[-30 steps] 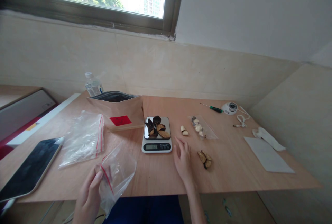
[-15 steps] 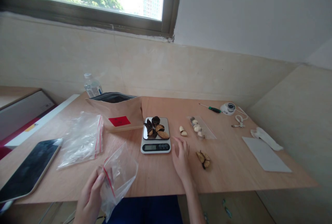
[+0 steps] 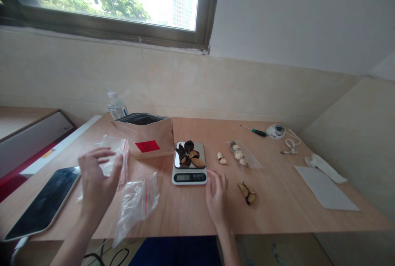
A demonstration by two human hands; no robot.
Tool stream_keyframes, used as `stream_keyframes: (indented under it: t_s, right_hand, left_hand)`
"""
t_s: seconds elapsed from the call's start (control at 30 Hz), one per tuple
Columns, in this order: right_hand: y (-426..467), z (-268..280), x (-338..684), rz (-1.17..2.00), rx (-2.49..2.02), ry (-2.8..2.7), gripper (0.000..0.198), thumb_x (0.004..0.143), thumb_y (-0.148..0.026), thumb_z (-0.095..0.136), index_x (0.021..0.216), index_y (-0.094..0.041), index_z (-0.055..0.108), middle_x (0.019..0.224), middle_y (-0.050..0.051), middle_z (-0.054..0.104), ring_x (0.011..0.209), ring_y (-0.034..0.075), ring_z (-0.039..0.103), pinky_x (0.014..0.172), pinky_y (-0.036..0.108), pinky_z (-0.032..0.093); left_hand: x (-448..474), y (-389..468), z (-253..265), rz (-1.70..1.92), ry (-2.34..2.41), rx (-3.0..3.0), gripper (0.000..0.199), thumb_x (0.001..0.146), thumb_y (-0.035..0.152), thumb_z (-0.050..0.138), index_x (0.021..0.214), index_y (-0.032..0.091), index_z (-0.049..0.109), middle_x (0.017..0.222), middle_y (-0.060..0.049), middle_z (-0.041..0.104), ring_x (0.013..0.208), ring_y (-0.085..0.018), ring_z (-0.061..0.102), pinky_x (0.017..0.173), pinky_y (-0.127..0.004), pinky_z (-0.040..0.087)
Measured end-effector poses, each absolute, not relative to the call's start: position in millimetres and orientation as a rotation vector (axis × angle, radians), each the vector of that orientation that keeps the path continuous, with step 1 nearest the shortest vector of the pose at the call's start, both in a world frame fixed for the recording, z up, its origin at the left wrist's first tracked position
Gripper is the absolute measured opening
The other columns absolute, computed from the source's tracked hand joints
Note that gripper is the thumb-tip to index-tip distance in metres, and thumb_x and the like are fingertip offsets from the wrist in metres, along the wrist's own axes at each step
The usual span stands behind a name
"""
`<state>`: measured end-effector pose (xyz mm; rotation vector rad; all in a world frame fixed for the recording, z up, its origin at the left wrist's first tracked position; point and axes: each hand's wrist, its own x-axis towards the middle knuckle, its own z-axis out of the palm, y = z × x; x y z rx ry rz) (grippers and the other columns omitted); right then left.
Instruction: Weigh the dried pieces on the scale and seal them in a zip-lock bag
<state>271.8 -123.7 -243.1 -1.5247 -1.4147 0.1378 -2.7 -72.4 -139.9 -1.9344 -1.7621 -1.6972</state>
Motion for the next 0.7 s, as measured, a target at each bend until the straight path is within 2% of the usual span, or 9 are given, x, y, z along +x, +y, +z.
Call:
stream_keyframes:
  t_s: [0.1,0.17,0.23,0.3,0.4,0.5,0.57,0.63,0.7]
  right_hand:
    - [-117,-193,243,0.167,-1.356,-1.613,0.027,0.095,-0.028,0.04,0.116,-0.024,0.057,0.12,0.01,0.056,0.117,0.023,0.05,0.1,0.046,0.042]
    - [-107,-153,217,0.188,-1.224,-1.742,0.033,0.096,-0.027,0.038,0.127,-0.026,0.05,0.132,0.008,0.051,0.126,0.022,0.045,0.105,0.045,0.039]
    - [-93,-121,191,0.185,-1.11,-1.858,0.038,0.098,-0.028,0.035,0.135,-0.026,0.042,0.142,0.006,0.044,0.133,0.019,0.038,0.11,0.042,0.036]
    - [-79,-102,168,0.114,-1.044,-1.965,0.044,0.098,-0.029,0.033,0.141,-0.02,0.034,0.148,0.007,0.037,0.139,0.018,0.03,0.113,0.04,0.032]
    - [-68,-103,149,-0.028,-1.073,-2.089,0.048,0.098,-0.033,0.034,0.141,-0.011,0.035,0.148,0.01,0.037,0.142,0.02,0.023,0.116,0.04,0.028]
    - [-78,-123,145,-0.141,-1.039,-2.164,0.045,0.098,-0.033,0.036,0.134,-0.008,0.045,0.139,0.012,0.049,0.14,0.022,0.028,0.116,0.041,0.029]
    - [-93,-134,146,-0.166,-0.994,-2.174,0.038,0.097,-0.027,0.037,0.126,-0.007,0.052,0.125,0.013,0.06,0.132,0.023,0.04,0.113,0.04,0.033]
    - [-107,-136,147,-0.162,-0.99,-2.206,0.032,0.096,-0.021,0.037,0.114,-0.007,0.06,0.104,0.011,0.069,0.113,0.022,0.057,0.106,0.039,0.041]
    - [-114,-129,146,-0.136,-1.056,-2.31,0.03,0.096,-0.018,0.036,0.098,-0.011,0.064,0.084,0.009,0.07,0.089,0.021,0.065,0.091,0.037,0.051]
  left_hand:
    - [-11,-30,-100,-1.794,-1.683,-1.634,0.034,0.084,0.035,0.057,0.113,0.018,0.051,0.124,-0.014,0.048,0.121,-0.026,0.044,0.094,-0.042,0.044]
    - [-17,-3,-83,-1.759,-1.726,-1.698,0.047,0.081,0.038,0.061,0.121,0.015,0.051,0.129,-0.015,0.048,0.121,-0.027,0.046,0.101,-0.043,0.04]
    - [-21,14,-74,-1.691,-1.901,-1.931,0.047,0.077,0.04,0.063,0.116,0.016,0.056,0.122,-0.013,0.057,0.112,-0.028,0.055,0.096,-0.042,0.044]
    - [-24,17,-72,-1.621,-2.044,-2.212,0.039,0.075,0.042,0.061,0.106,0.018,0.063,0.108,-0.009,0.067,0.098,-0.025,0.063,0.087,-0.037,0.049]
    - [-28,-1,-74,-1.538,-2.086,-2.447,0.03,0.074,0.042,0.061,0.091,0.02,0.071,0.088,-0.004,0.073,0.081,-0.021,0.068,0.075,-0.029,0.052]
    - [-28,-29,-77,-1.502,-2.103,-2.383,0.024,0.074,0.041,0.063,0.084,0.022,0.073,0.077,-0.001,0.074,0.07,-0.018,0.068,0.065,-0.026,0.051]
    - [-26,-44,-81,-1.534,-2.113,-2.322,0.024,0.074,0.041,0.064,0.085,0.022,0.073,0.074,0.0,0.073,0.065,-0.017,0.068,0.061,-0.025,0.051]
    - [-21,-54,-85,-1.593,-2.11,-2.296,0.023,0.075,0.041,0.064,0.086,0.023,0.073,0.075,0.0,0.073,0.065,-0.016,0.068,0.059,-0.023,0.051]
    - [-17,-62,-91,-1.641,-2.116,-2.265,0.023,0.076,0.042,0.064,0.086,0.023,0.073,0.076,0.001,0.073,0.066,-0.016,0.068,0.059,-0.022,0.051]
